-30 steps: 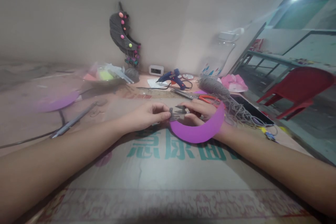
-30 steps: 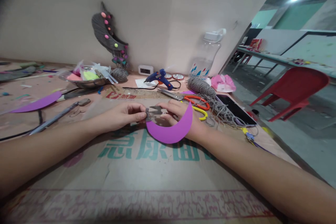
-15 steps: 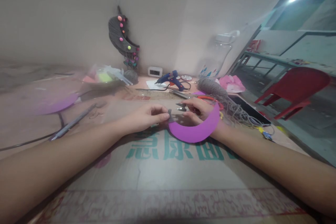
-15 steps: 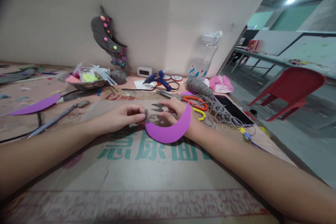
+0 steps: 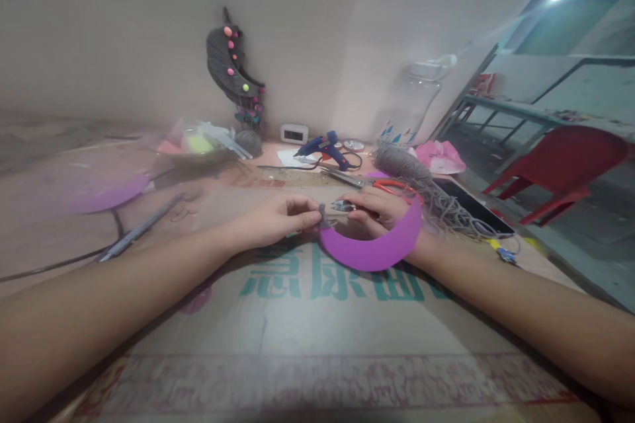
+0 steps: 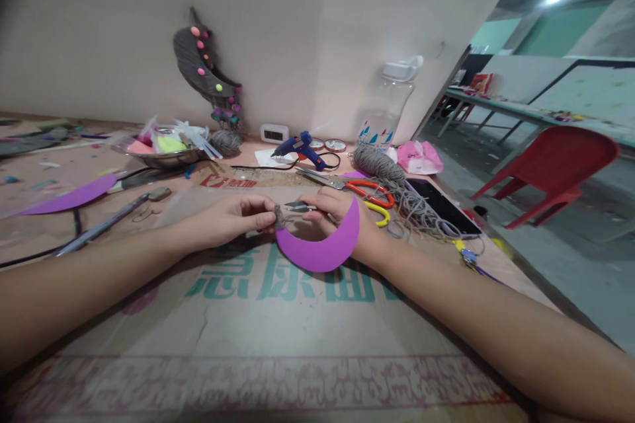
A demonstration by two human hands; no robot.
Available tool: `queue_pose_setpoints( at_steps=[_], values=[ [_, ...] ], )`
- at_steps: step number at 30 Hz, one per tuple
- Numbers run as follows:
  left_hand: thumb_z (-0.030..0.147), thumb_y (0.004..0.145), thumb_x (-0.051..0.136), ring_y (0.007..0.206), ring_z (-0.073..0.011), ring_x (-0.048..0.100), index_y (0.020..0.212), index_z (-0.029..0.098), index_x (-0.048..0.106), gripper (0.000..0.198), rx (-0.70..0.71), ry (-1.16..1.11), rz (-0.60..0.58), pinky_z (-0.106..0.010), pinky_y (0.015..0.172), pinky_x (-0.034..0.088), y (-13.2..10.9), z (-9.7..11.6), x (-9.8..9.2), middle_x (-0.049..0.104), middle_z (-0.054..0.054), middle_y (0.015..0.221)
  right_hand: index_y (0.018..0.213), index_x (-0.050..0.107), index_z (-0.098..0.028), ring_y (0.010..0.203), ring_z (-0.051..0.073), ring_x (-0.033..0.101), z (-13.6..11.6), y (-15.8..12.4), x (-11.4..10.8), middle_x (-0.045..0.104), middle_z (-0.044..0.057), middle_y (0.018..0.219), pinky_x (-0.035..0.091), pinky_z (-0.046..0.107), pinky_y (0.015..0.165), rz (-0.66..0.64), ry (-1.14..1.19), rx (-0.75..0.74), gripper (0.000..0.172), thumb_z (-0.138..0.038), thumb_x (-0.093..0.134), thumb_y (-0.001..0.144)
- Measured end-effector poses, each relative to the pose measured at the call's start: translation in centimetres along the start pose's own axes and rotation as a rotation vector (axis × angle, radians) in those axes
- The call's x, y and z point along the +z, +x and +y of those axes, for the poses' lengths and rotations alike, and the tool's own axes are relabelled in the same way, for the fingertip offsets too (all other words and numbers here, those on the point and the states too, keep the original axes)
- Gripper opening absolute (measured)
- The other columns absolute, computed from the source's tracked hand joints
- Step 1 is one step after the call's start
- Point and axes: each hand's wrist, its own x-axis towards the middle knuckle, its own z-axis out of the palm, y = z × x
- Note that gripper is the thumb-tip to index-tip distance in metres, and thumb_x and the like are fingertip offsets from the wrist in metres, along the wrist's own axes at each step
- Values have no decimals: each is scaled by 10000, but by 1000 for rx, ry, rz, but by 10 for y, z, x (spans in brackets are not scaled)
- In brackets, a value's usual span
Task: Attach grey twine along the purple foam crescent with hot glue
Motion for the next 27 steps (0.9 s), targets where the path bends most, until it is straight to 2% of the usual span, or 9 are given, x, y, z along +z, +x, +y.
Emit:
queue_pose_setpoints(
  at_steps=[9, 16, 21, 27],
  values=[
    [426, 863, 563, 642, -98, 492, 847, 145, 581, 282, 23, -36, -9, -218, 609, 371, 1, -1, 0, 561, 18, 720, 1048, 637, -168, 785, 168, 593, 1, 0, 1, 663, 84, 881, 454, 291, 706, -37, -24, 19, 361, -437, 418, 950],
    [438, 859, 563, 642, -98, 489, 841, 151, 574, 288, 10, -12, 4, -220, 596, 360, 1, -1, 1, 555, 21, 720, 1091, 620, -166, 757, 155, 583, 3, -1, 2, 644, 74, 854, 442, 278, 688, -31, -46, -49, 334, -408, 438, 950],
    [431, 864, 550, 618, -94, 471, 808, 152, 561, 285, 11, 16, 5, -217, 569, 342, 1, -1, 1, 538, 25, 699, 1058, 643, -160, 648, 131, 545, 8, -2, 5, 597, 49, 756, 408, 249, 603, -25, -126, -136, 375, -440, 416, 954],
    [425, 855, 561, 616, -88, 468, 819, 153, 565, 275, 11, 20, 15, -209, 569, 351, 0, 0, 0, 537, 27, 705, 1041, 647, -176, 643, 123, 541, 10, 0, 8, 587, 36, 728, 403, 236, 599, -25, -129, -177, 381, -441, 384, 966]
  ],
)
